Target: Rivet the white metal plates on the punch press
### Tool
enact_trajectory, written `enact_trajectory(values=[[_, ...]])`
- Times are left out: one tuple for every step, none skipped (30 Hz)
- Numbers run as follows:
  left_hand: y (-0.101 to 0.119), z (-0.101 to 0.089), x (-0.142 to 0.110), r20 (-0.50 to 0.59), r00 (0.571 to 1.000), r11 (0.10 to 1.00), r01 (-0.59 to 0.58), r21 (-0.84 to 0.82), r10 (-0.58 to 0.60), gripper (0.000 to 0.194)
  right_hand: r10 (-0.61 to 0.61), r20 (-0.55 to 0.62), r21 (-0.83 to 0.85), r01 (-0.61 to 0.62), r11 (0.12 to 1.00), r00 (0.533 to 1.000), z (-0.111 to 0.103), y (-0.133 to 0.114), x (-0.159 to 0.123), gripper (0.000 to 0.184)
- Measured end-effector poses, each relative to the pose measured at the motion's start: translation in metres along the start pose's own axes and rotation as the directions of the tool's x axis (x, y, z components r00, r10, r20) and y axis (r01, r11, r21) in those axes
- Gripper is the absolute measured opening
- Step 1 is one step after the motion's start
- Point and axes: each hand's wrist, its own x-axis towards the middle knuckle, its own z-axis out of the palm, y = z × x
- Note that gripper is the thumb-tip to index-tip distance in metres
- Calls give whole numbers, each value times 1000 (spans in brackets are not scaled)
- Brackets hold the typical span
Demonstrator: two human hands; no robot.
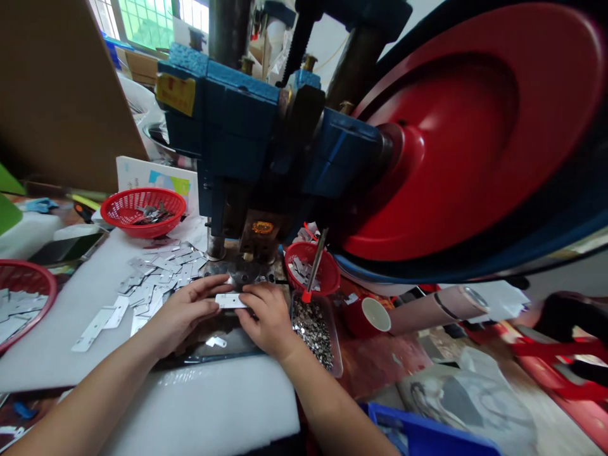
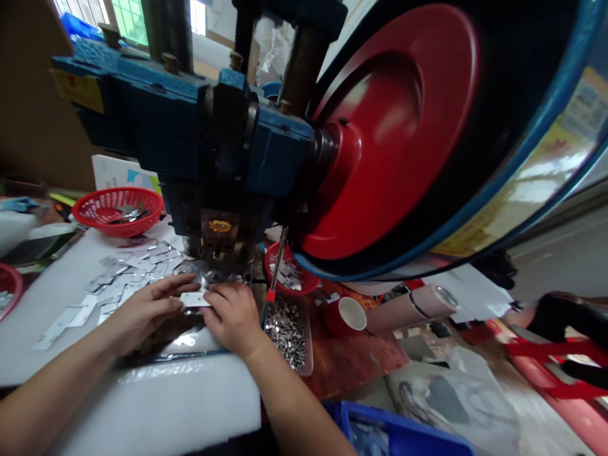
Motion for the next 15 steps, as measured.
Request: enact_trajectory(values=[[1,-1,0,-11,1000,1000,5,-9,-5,51,2,6,15,-2,1000,1000,0,0,0,17],[1,-2,0,-18,1000,1000,11,-16,-11,50,7,12,26,-7,1000,1000,-1,0,0,17],[0,-2,0,-20,1000,1000,15,-21,-15,49,13,18,32,-14,999,1000,-1,0,0,16],[-1,-2,0,-18,1000,1000,18,-21,-19,49,20,21,33,-21,999,1000,-1,0,0,15],[-2,-1,0,-14,1000,1000,19,-18,-19,49,25,25,31,-26,999,999,-1,0,0,14],[-2,0,1,-10,1000,1000,18,-14,-18,50,30,30,29,-31,999,999,-1,0,0,13],[-2,2,1,-9,1000,1000,17,-9,-17,51,37,35,29,-38,999,999,-1,-1,0,13],[-1,3,2,-14,1000,1000,15,5,-15,52,45,36,30,-47,998,998,-2,-1,0,13],[3,2,2,-25,1000,1000,7,31,-6,52,56,33,34,-57,998,998,-2,-1,0,14],[9,-1,2,-48,999,997,-16,76,19,53,68,25,39,-69,997,997,-3,0,-1,15],[17,-6,0,-82,994,988,-55,144,67,53,78,12,46,-79,996,997,-4,0,-1,16],[27,-16,-3,-127,983,968,-101,229,133,52,89,0,54,-89,995,996,-5,1,-1,16],[38,-29,-8,-186,953,926,-167,339,240,52,100,-5,63,-99,993,995,-6,2,-2,16],[50,-46,-16,-241,906,867,-214,451,349,53,114,-3,72,-113,991,994,-8,4,-2,14],[61,-66,-26,-319,836,805,-219,552,446,54,130,8,81,-130,988,991,-9,5,-3,13]])
